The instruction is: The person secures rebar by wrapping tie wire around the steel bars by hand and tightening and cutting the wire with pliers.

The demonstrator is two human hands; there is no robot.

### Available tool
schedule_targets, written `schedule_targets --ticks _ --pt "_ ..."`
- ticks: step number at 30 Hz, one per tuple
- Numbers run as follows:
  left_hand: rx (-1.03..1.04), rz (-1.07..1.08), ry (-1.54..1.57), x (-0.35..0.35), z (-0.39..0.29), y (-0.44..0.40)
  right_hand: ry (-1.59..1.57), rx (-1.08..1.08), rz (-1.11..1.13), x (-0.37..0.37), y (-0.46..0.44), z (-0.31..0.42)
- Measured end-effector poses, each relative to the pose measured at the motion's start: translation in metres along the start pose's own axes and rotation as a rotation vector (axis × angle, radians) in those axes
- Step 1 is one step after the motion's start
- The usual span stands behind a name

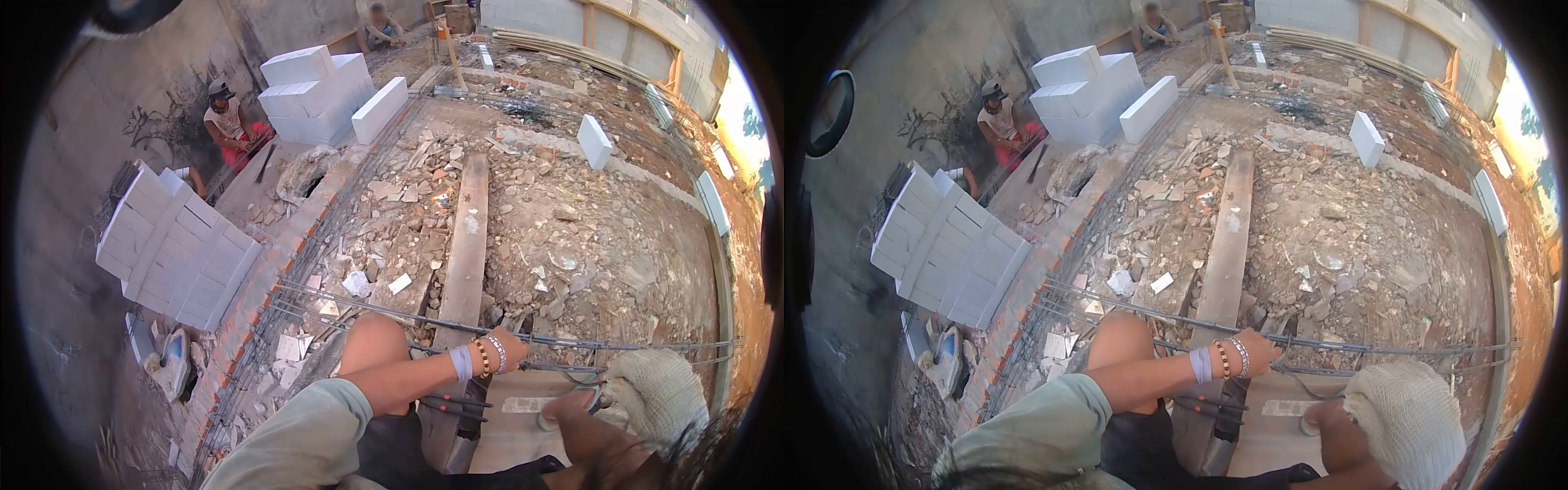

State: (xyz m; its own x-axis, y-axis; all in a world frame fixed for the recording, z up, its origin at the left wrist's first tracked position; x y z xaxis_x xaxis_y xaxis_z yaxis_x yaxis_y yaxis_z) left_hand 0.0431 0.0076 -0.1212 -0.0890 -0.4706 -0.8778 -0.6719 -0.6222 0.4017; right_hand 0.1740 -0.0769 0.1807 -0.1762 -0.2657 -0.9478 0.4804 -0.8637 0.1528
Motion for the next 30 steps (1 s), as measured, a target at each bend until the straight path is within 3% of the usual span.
schedule_targets --ticks 5,14,20,26,30 --pt "-0.031 -0.053 0.019 0.014 0.002 -0.005 -0.035 0.138 0.087 0.007 -0.004 -0.004" --pt "-0.109 0.110 -0.004 0.005 0.014 -0.004 -0.081 0.338 0.222 0.016 -0.005 -0.006" --pt "-0.082 -0.005 0.007 0.027 0.016 -0.004 -0.128 0.449 0.305 0.021 -0.003 -0.007" --pt "-0.061 0.115 -0.085 0.022 0.013 -0.006 -0.085 0.432 0.271 0.023 0.001 -0.005" --pt "-0.090 0.086 -0.017 0.025 0.012 -0.007 -0.080 0.384 0.244 0.024 -0.002 -0.001"
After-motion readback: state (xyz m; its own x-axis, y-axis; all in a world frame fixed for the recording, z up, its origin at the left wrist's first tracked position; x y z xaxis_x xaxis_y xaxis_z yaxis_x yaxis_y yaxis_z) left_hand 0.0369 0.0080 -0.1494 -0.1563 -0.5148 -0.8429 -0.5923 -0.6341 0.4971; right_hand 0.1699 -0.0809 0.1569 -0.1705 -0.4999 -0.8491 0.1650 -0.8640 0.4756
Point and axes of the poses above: each hand's wrist, its own y-axis away from the middle knuckle, its own x-axis out of the palm, z = x × y, the point moved 4 cm from there along -y, towards the middle knuckle, and after that the axes turned 14 degrees about -x, right-handed, at the moved point
